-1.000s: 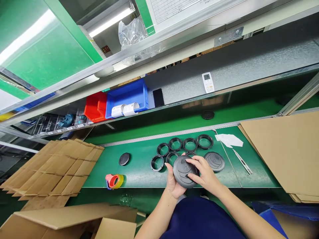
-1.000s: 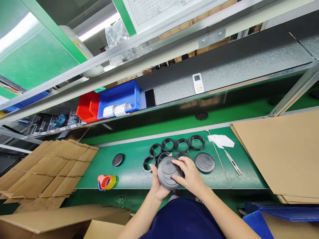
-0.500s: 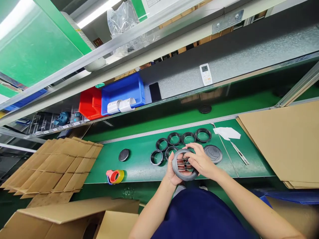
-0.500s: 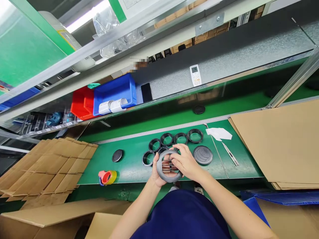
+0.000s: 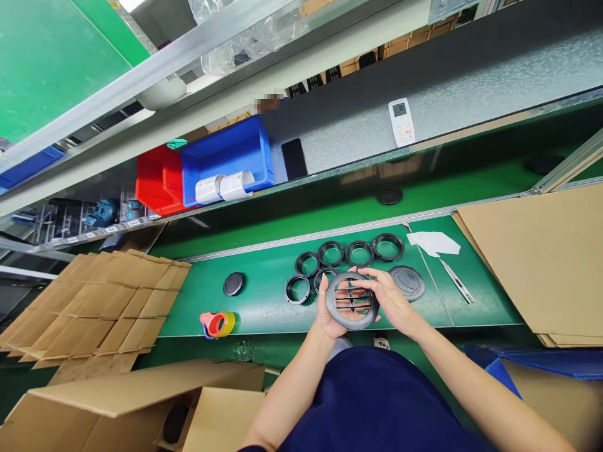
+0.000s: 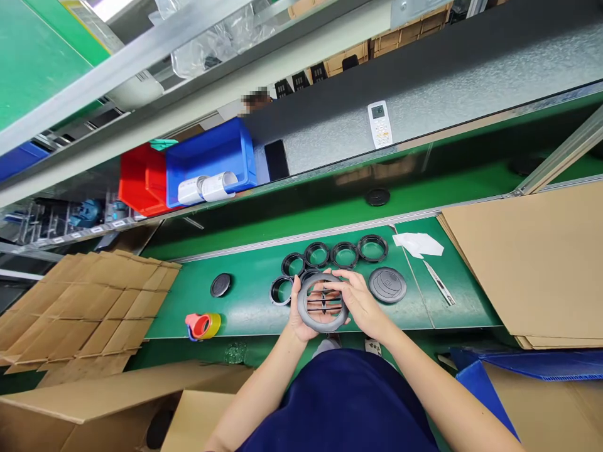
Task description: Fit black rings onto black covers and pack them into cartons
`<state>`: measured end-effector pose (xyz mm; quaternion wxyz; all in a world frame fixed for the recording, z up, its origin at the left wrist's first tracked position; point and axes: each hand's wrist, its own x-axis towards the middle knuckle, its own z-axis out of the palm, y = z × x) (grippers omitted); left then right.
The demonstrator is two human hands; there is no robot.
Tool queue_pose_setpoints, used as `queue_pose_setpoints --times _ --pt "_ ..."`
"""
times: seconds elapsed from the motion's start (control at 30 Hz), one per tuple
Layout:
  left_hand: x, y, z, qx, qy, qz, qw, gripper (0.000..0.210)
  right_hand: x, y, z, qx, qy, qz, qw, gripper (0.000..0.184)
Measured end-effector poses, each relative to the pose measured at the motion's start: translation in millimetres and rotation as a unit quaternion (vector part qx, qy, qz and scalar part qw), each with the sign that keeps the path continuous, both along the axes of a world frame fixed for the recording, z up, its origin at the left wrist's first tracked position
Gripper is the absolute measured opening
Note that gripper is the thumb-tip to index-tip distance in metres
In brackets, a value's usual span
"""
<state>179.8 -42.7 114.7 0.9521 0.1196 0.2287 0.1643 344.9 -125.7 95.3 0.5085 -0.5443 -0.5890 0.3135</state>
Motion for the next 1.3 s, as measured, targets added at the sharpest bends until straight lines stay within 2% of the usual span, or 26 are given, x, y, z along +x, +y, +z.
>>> queue_pose_setpoints --times 0.07,0.13,0.2,0.27,0.37,0.47,0.53,0.6,0.67,0.7,0.8,0.9,1.0,1.17,1.23,1.3 --pt "-2 4 -1.8 -0.014 0.003 0.013 1.000 0.075 -6 0 -6.6 -0.001 -0.037 -0.003 0.999 0.052" --pt "-5 8 -7.4 -0.030 0.021 0.053 0.998 0.071 -13 -1 -15.1 0.025 -0.115 0.015 0.993 0.050" --pt "-11 9 -19.2 -0.050 0.053 0.087 0.994 0.062 -21 -3 -25.3 0.057 -0.208 0.057 0.975 0.061" --pt "-19 7 -36.6 -0.079 0.101 0.065 0.990 0.057 -29 -5 -36.7 0.056 -0.262 0.099 0.958 0.074" --pt "-31 2 -64.4 -0.116 0.164 -0.011 0.980 0.064 -42 -5 -55.2 -0.030 -0.239 0.137 0.961 0.094" --pt "-39 3 -82.3 -0.105 0.192 -0.034 0.975 0.077 -51 7 -76.2 -0.116 -0.173 0.157 0.965 0.115" --pt "-44 9 -88.3 -0.083 0.229 -0.038 0.969 0.082 -53 23 -92.3 -0.129 -0.170 0.095 0.972 0.113" --pt "-52 18 -92.4 -0.048 0.297 -0.015 0.954 0.075 -50 44 -109.4 -0.125 -0.210 -0.038 0.969 0.107" --pt "-61 25 -96.4 -0.010 0.359 0.031 0.933 0.059 -45 63 -126.6 -0.119 -0.267 -0.156 0.944 0.103" --pt "-66 28 -98.5 0.002 0.374 0.051 0.926 0.050 -43 70 -135.1 -0.117 -0.294 -0.185 0.930 0.102" --pt "-82 32 -103.9 -0.006 0.376 0.066 0.924 0.030 -46 75 -159.7 -0.124 -0.353 -0.198 0.906 0.098" --pt "-98 33 -106.2 -0.024 0.383 0.070 0.921 0.024 -56 62 -177.2 -0.152 -0.378 -0.191 0.893 0.096" --pt "-113 34 -106.4 -0.043 0.408 0.080 0.909 0.022 -62 51 -174.5 -0.161 -0.387 -0.163 0.893 0.096" --pt "-130 41 -105.8 -0.069 0.435 0.083 0.894 0.019 -56 67 -140.9 -0.122 -0.370 -0.147 0.909 0.085" --pt "-133 46 -105.8 -0.081 0.440 0.089 0.890 0.020 -56 72 -139.4 -0.106 -0.374 -0.126 0.913 0.079" --pt "-135 52 -105.9 -0.092 0.442 0.096 0.887 0.022 -59 73 -148.1 -0.101 -0.388 -0.090 0.912 0.073"
